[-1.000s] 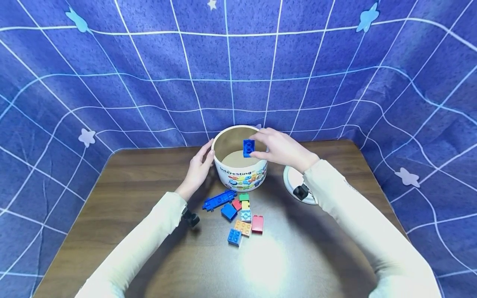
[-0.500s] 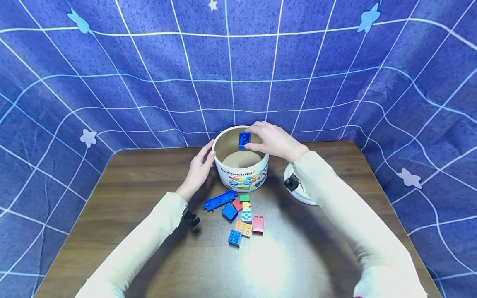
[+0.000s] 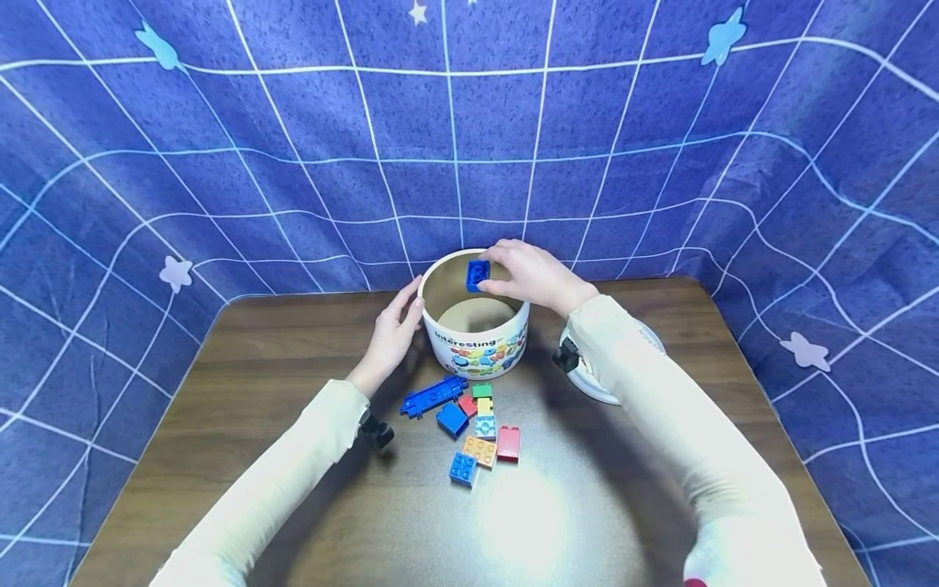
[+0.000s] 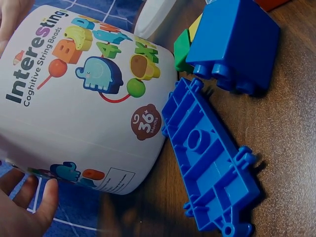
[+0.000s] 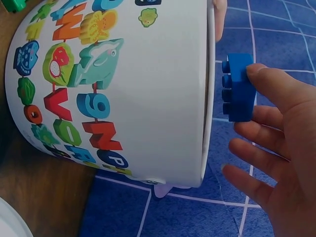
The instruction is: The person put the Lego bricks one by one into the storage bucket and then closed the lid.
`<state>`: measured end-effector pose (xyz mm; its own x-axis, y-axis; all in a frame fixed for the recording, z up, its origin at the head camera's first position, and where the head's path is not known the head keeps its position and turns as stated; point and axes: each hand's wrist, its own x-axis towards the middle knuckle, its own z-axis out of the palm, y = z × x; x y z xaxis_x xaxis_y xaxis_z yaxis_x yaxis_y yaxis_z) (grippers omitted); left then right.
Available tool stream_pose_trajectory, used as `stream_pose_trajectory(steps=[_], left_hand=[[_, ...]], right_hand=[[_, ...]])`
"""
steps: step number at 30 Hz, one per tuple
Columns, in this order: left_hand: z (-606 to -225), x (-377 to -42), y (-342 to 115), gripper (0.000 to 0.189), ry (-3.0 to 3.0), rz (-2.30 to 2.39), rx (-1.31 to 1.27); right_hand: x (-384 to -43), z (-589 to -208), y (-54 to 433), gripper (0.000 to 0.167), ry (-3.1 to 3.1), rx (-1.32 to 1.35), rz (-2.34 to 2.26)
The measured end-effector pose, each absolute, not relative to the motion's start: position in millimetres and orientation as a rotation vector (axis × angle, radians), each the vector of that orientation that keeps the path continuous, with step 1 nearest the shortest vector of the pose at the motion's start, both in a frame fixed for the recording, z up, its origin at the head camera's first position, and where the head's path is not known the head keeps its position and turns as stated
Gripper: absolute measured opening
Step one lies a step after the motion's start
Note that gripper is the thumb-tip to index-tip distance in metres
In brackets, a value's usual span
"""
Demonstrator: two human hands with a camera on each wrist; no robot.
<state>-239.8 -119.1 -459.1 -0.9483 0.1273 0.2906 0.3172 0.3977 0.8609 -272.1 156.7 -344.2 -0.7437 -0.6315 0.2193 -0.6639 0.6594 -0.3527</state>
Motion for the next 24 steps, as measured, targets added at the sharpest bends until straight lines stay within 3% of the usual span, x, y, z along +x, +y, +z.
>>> stream_pose_trajectory(steps=[24], left_hand=[[-456.8,-237.3,-119.1,0.052,-2.483,-1.620,-0.400]], right_hand=[[-261.6,-348.1,164.0,0.042,-2.785,1.081,0.650]])
